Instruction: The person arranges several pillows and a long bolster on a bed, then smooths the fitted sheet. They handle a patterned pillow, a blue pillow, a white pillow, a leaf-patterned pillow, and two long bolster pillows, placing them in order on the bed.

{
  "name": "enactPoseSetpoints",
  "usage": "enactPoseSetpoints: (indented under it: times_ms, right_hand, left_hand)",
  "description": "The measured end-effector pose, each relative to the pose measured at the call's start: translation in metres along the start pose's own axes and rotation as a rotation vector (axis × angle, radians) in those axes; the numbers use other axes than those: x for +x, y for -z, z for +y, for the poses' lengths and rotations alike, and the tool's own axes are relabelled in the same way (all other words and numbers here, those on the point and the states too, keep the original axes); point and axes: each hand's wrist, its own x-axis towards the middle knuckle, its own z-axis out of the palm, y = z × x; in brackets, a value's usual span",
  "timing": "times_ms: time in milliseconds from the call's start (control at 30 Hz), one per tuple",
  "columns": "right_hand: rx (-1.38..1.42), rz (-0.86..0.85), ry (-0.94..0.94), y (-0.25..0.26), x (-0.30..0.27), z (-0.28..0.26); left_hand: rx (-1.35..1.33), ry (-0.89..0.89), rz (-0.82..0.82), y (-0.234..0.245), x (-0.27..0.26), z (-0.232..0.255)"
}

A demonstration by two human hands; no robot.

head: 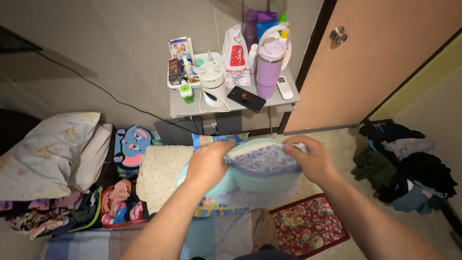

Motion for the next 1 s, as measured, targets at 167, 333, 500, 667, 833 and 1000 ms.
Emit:
enactPoseSetpoints:
  times_ms: [167,333,500,667,833,1000]
  right_hand:
    - [0.228,0.038,0.205,-0.02,0.009,-0.009]
    - [0.345,-0.096,0.188,-0.057,0.019,-0.019]
    - [0.446,-0.264,0.181,-0.108,0.006,-0.045]
    - [0.404,-0.425,0.251,-0.144,-0.027,-0.075]
    - [0.403,-0.623,0.333,-0.184,-0.067,-0.105]
    - [0.346,-0.82,0.467,-0.223,-0.133,-0.151]
  left_hand:
    - [-0.037,-0.003,0.145,0.0,-0.02,-0.008]
    - [-0.046,0.138,0.222,-0.004,-0.058,-0.029]
    - [-0.143,0.388,0.033,0.003,-0.12,-0.02]
    - [-0.164,0.553,-0.08,0.019,-0.169,0.0]
    - [-0.213,0.706,-0.136,0.005,-0.217,-0.023]
    - [-0.155,0.824,0.211,-0.01,-0.307,-0.053]
